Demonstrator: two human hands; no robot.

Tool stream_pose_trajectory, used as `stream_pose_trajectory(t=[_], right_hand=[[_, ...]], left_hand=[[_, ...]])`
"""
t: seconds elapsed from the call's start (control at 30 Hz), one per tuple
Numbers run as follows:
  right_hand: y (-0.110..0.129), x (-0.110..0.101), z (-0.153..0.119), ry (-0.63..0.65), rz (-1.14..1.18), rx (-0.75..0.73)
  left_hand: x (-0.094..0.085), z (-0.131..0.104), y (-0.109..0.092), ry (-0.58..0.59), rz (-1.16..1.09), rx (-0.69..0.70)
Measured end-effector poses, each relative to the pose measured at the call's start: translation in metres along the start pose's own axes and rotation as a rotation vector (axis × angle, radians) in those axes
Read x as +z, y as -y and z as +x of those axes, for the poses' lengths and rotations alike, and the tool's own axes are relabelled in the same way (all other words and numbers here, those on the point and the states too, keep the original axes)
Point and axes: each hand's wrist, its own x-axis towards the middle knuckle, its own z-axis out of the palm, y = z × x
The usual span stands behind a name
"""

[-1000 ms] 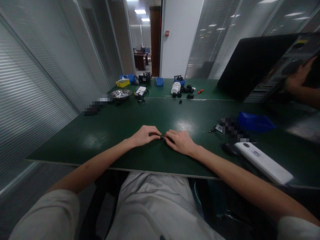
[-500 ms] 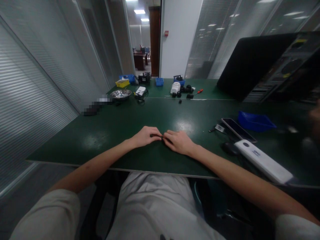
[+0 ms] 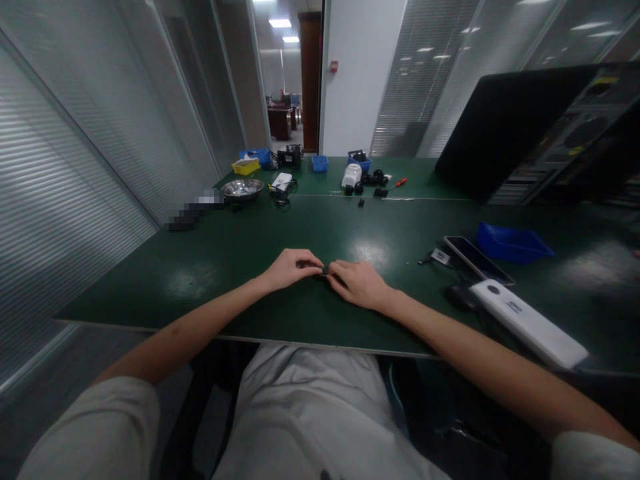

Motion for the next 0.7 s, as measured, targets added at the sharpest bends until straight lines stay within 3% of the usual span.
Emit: stream_pose_trajectory(t=[0.1, 0.33, 0.53, 0.7], right_hand=[[0.000, 0.001, 0.000, -0.007, -0.003, -0.002], [-0.002, 0.003, 0.000, -0.019, 0.005, 0.001], [-0.008, 0.004, -0.003, -0.130, 0.186, 0.053], [-0.013, 0.002, -0.004, -0.213, 0.289, 0.096]], left_hand=[[-0.001, 0.006, 0.011, -0.073, 0.083, -0.026], [0.001, 0.009, 0.029, -0.004, 0.143, -0.009], [-0.006, -0.004, 0.006, -0.027, 0.119, 0.008], [-0.001, -0.010, -0.010, 0.050, 0.085, 0.070]])
